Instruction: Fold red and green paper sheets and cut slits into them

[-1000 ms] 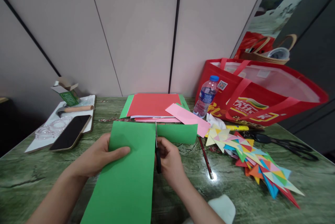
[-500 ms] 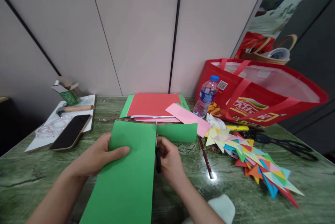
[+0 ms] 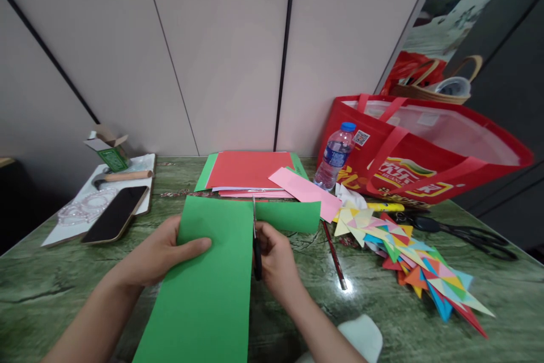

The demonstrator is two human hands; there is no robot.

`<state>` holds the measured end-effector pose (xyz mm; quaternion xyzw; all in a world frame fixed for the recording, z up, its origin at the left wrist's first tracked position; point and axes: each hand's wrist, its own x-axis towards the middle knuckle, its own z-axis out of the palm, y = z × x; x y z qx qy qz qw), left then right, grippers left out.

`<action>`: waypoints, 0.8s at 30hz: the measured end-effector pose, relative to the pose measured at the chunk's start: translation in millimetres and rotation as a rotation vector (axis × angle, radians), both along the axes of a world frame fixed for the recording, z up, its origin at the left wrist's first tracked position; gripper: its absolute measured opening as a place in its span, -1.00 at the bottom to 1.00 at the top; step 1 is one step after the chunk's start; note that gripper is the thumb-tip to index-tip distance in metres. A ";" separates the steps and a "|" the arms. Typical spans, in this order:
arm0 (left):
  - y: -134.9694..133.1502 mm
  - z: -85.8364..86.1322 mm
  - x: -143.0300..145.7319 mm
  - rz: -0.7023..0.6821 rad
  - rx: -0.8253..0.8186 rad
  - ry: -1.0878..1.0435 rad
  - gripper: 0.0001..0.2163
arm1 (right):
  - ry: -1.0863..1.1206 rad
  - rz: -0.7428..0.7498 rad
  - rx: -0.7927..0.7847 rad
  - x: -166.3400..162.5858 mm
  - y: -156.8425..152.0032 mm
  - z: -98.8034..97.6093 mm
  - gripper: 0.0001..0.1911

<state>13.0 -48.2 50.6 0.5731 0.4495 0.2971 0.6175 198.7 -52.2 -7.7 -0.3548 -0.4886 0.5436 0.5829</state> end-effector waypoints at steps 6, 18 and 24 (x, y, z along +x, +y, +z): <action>-0.5 -0.4 0.1 0.006 -0.013 -0.022 -0.67 | -0.018 -0.010 -0.013 -1.3 -0.1 0.5 -0.82; 0.2 1.8 -2.2 0.042 -0.042 -0.046 -0.72 | -0.152 -0.097 -0.014 -1.0 -1.0 -1.2 -0.77; 14.1 -2.3 -7.3 0.242 -0.006 -0.128 -0.72 | -0.177 -0.043 -0.020 -0.3 -7.9 -0.4 -0.72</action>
